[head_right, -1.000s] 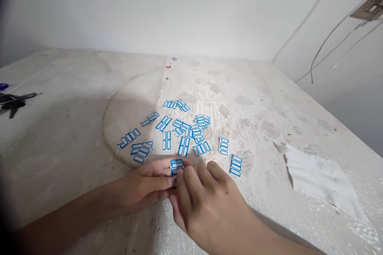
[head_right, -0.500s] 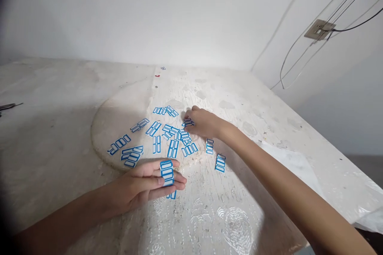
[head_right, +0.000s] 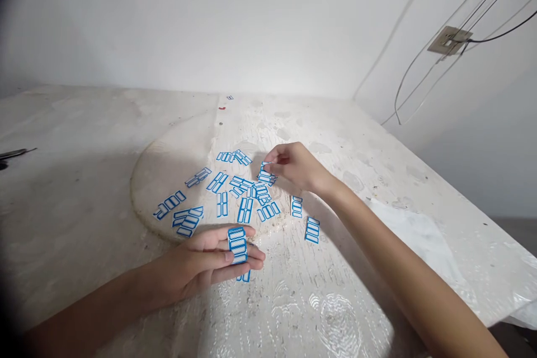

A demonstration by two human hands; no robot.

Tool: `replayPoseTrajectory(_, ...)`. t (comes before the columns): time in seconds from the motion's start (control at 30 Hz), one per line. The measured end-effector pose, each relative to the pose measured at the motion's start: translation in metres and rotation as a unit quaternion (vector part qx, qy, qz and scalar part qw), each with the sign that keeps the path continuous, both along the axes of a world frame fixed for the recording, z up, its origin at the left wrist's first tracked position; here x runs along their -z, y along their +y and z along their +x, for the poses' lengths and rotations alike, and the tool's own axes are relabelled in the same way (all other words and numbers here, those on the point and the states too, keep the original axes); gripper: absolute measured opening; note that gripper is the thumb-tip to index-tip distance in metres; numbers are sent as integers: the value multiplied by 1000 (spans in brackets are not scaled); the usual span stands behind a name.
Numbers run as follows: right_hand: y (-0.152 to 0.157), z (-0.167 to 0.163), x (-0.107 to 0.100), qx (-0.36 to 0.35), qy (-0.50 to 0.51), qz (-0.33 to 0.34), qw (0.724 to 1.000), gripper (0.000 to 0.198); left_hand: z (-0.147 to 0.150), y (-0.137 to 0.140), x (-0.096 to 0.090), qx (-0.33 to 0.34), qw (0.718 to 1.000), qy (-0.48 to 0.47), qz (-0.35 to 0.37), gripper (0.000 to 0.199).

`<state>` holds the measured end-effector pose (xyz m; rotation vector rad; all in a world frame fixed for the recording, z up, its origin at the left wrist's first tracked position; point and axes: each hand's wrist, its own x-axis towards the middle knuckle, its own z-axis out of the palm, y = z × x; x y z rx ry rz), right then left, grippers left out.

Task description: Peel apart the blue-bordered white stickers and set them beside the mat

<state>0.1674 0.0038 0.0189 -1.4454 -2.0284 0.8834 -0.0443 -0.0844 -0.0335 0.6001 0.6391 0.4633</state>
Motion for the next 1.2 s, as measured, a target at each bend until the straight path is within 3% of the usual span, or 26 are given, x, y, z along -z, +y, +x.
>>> replayPoseTrajectory(0.07,-21,-7,-7,-24,51,-32,998,13,0,0,1,0,1000,-3,9,29)
replayPoseTrajectory(0.17,-55,-22,-1,-96,193,-120,969,4,0,-1,4,6,999,-20,42,27)
replayPoseTrajectory(0.3,-80,-36,23,-84,171,-120,974,9,0,-1,6,28,995,-48,88,28)
replayPoseTrajectory(0.57,-81,-34,29,-47,134,-121,982,10,1,0,6,31,991,-99,87,34)
replayPoseTrajectory(0.73,-86,-39,29,-17,169,-156,973,9,0,0,4,31,992,-100,64,34)
replayPoseTrajectory(0.9,-90,-44,30,22,175,-148,973,9,1,1,-2,24,991,-127,36,45)
replayPoseTrajectory(1.2,-89,-43,34,-9,156,-104,982,16,0,1,1,33,995,-85,51,41)
